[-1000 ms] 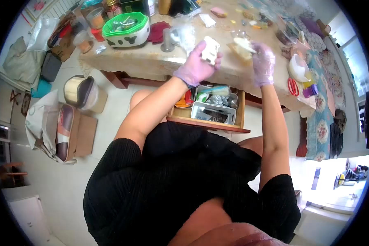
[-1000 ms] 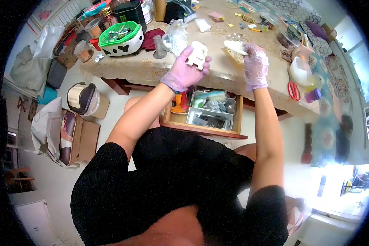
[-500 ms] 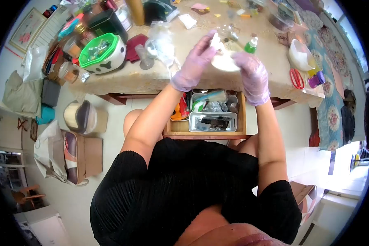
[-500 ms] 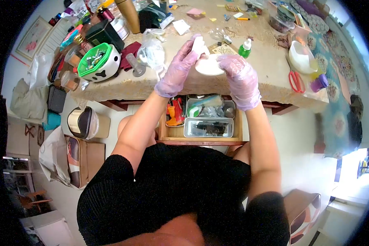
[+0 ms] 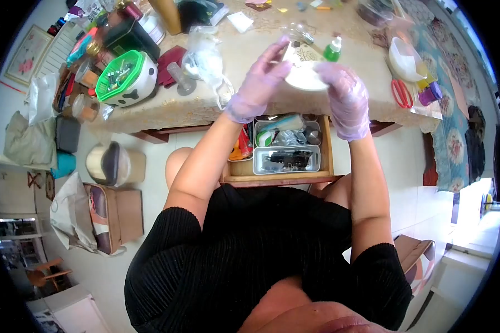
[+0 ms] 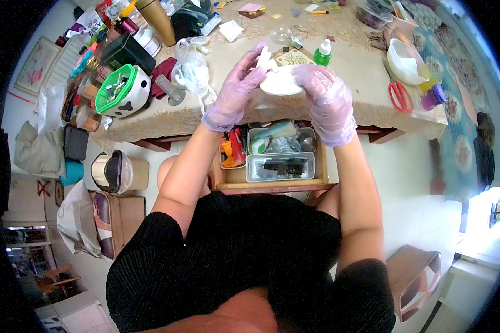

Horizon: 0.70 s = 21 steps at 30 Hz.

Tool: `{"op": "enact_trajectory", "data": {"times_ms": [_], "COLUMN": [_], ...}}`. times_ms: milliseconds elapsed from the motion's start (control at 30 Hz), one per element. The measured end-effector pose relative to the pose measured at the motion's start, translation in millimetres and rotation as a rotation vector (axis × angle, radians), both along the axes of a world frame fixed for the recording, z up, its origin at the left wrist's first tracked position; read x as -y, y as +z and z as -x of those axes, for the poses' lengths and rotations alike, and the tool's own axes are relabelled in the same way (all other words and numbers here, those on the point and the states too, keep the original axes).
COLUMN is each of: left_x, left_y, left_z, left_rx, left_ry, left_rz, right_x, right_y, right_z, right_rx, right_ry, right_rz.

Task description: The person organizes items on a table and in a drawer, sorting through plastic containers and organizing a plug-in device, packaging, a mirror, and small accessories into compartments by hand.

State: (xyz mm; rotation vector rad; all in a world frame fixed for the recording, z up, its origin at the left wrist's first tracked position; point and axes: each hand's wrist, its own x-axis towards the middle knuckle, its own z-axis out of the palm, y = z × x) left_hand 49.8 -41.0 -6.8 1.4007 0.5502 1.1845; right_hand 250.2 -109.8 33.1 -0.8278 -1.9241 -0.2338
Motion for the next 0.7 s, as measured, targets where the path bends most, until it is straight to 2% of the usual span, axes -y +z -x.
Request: {"op": "enact_trajectory", "data": {"times_ms": [200,600,700], "left_x": [5.1,8.3,6.9], "left_y": [3.3,3.0,-2.6], "left_z": [3.4,6.8,3.2], "left_rx": [0.090,-0.069,-0.025], "left_ry": [-0.022,-0.022,-0.005], "left_rz": [0.146,0.070,0.062], "right_x": [-3.9,0.1,-0.1], "right_y": [-4.6,-0.5,-0.4], "right_z": [5.6,8.2,6.9], "right_rx": [0.019,0.110,0.102], "right_ry": [-0.022,-0.074,-0.075], "right_rz": [-0.049,-0.029,-0.036]}}
